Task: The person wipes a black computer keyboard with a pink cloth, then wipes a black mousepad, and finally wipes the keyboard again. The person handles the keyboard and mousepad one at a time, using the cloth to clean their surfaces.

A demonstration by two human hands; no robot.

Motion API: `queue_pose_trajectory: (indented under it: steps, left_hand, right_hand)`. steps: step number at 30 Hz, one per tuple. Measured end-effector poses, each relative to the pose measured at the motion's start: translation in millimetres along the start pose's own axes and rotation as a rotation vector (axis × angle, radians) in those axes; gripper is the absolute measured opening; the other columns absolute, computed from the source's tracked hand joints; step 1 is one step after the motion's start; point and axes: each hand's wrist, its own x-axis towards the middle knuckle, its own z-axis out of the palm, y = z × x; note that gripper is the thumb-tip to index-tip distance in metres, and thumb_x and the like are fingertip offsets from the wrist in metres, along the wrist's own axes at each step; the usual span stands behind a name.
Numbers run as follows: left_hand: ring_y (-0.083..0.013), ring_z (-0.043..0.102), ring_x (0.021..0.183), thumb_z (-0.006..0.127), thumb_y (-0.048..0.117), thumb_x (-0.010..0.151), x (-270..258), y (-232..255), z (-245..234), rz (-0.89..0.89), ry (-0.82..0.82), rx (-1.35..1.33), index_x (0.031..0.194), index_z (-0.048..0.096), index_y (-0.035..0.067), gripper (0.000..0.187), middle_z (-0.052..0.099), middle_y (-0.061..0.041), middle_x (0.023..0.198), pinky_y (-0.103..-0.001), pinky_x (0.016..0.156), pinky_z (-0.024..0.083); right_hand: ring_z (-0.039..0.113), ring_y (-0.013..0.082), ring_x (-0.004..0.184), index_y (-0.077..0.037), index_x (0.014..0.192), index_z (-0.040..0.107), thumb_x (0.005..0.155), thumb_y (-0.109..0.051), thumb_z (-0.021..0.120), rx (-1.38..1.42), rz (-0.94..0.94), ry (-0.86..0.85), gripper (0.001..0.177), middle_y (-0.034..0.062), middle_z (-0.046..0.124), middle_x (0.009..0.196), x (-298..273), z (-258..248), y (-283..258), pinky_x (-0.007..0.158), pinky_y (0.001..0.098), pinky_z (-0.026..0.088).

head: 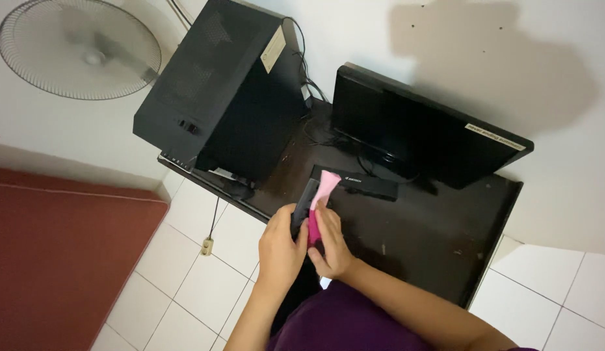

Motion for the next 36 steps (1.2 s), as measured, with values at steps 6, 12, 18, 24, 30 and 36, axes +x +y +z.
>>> queue_pose_trajectory:
  steps: [6,12,18,24,30,36]
  left_hand:
    - [-0.0431,0.071,0.1,0.076,0.005,0.081,-3.8,3.8,3.8,0.044,-0.029,-0.03,0.113,0.067,0.002,0.033,0.074,-0.021,0.101,-0.049,0.086,0.057]
    - [-0.0378,0.072,0.099,0.073,0.015,0.088,-9.1,12.0,3.6,-0.056,-0.066,0.008,0.114,0.067,0.007,0.027,0.075,-0.015,0.099,-0.046,0.081,0.058]
    - [-0.0449,0.068,0.098,0.071,0.013,0.086,-1.9,-21.0,18.5,-0.087,-0.067,-0.009,0.118,0.058,0.005,0.035,0.07,-0.021,0.098,-0.053,0.083,0.056]
    - [-0.0509,0.069,0.095,0.07,0.002,0.081,1.1,-3.3,-13.9,-0.045,-0.177,-0.126,0.122,0.057,0.003,0.043,0.071,-0.026,0.098,-0.057,0.076,0.054]
    - [-0.0461,0.073,0.095,0.073,0.007,0.08,-5.6,-11.2,-7.1,-0.124,-0.181,-0.265,0.128,0.059,0.008,0.05,0.077,-0.021,0.1,-0.052,0.078,0.058]
    - [-0.0488,0.072,0.093,0.077,0.011,0.074,-19.1,-20.6,0.8,-0.285,-0.114,-0.415,0.122,0.051,0.005,0.055,0.078,-0.022,0.101,-0.059,0.08,0.057]
  right_hand:
    - [-0.005,0.043,0.155,0.003,0.161,0.008,0.103,-0.061,0.015,-0.071,-0.029,-0.038,0.086,0.0228,0.0,0.171,14.2,1.1,21.3,0.124,0.0633,-0.003]
    - [-0.002,0.041,0.157,0.011,0.159,0.0,0.093,-0.082,0.026,0.319,0.215,0.0,0.117,0.0293,0.0,0.169,77.5,-29.8,3.9,0.127,0.0531,-0.001]
    - [-0.012,0.0418,0.156,0.002,0.162,0.009,0.081,-0.094,0.019,0.189,-0.01,-0.177,0.126,0.0228,0.001,0.171,68.0,-7.9,-38.6,0.125,0.0557,-0.011]
    - [0.047,0.0428,0.141,0.002,0.151,0.047,0.097,-0.034,0.032,0.021,-0.091,-0.167,0.067,0.0209,0.05,0.153,48.0,-15.5,34.2,0.123,0.0612,0.02]
    - [0.053,0.0322,0.135,-0.006,0.141,0.06,0.103,-0.06,0.03,-0.203,-0.198,-0.159,0.072,0.0116,0.064,0.138,134.3,-54.1,-11.1,0.124,0.0641,-0.004]
    - [0.057,0.0371,0.134,-0.003,0.14,0.061,0.105,-0.038,0.033,-0.007,-0.205,-0.166,0.057,0.0174,0.056,0.149,96.4,-26.5,-59.8,0.122,0.0583,0.026]
